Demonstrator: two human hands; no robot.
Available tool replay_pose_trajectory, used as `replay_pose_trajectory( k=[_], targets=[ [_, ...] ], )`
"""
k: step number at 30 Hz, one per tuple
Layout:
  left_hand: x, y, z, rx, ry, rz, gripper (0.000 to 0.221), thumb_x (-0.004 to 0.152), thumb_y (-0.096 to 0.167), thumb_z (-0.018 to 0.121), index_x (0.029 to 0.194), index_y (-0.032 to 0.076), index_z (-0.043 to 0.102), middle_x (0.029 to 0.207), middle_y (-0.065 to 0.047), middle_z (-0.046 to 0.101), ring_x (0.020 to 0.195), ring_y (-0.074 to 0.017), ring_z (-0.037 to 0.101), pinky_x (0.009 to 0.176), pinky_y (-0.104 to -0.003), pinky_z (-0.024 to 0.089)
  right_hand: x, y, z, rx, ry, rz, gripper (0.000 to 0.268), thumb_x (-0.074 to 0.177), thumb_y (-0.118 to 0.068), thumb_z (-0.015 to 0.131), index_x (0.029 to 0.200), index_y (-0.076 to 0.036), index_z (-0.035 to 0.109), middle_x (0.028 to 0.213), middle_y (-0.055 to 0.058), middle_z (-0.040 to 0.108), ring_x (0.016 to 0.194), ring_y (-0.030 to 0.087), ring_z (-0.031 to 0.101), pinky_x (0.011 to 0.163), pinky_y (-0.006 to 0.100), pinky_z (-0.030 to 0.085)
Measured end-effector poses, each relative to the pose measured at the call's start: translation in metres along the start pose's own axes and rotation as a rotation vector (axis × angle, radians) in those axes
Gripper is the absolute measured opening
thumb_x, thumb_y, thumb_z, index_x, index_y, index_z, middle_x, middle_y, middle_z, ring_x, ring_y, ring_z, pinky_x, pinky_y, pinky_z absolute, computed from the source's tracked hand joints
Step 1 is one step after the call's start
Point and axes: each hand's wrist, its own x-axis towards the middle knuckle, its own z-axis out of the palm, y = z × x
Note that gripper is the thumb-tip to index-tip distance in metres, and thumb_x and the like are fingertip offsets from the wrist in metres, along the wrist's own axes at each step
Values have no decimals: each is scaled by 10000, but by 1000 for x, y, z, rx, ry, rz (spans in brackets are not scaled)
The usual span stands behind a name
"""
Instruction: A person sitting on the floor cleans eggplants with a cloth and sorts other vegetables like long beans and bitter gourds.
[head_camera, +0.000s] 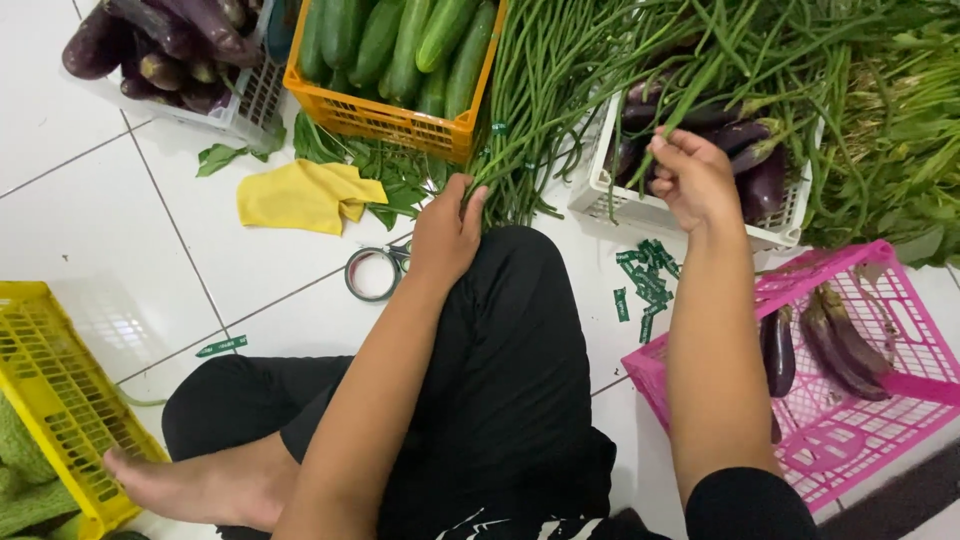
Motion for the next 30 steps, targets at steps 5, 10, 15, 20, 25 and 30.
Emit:
replay_pose_trajectory(
  k=[5,10,15,20,25,30],
  targets=[
    [1,2,0,-48,-9,-14,248,1097,248,498,1107,30,616,587,-162,564,535,-294,586,524,-374,474,-23,0,18,-24,-156,57,263,974,-126,706,1209,-36,630,828,-58,554,622,-13,480,499,89,424],
    [4,22,-6,-146,10,-12,229,1096,232,491,1071,42,618,614,-182,574,552,-277,591,554,-359,476,-55,17,50,-85,-302,14,236,938,-104,738,1133,-12,642,858,5,585,631,48,520,488,158,455],
    [1,52,-14,-378,-82,-93,237,1070,331,500,1076,122,611,675,-111,562,680,-243,583,649,-401,460,-98,32,103,-67,-423,-107,223,866,-99,807,1039,-1,706,823,36,661,678,69,623,517,184,504],
    [-14,79,-40,-224,-311,-226,369,1023,459,493,1166,132,588,854,-241,660,930,-464,683,844,-539,514,-114,35,131,-227,-375,-193,124,843,-99,844,869,-49,732,662,28,628,594,82,578,476,200,459],
    [-22,86,-54,-79,-370,-133,382,1026,416,504,1184,74,565,835,-236,678,904,-437,720,803,-526,556,-124,29,139,-395,-291,-379,169,919,-76,703,754,-54,671,564,52,570,533,110,547,455,222,403],
    [-27,79,-54,-65,-369,16,348,1087,325,408,1131,12,555,810,-257,643,878,-451,686,749,-507,554,-136,20,139,-598,-286,-521,184,972,-74,573,795,-44,615,622,131,558,583,194,561,515,319,455]
  ],
)
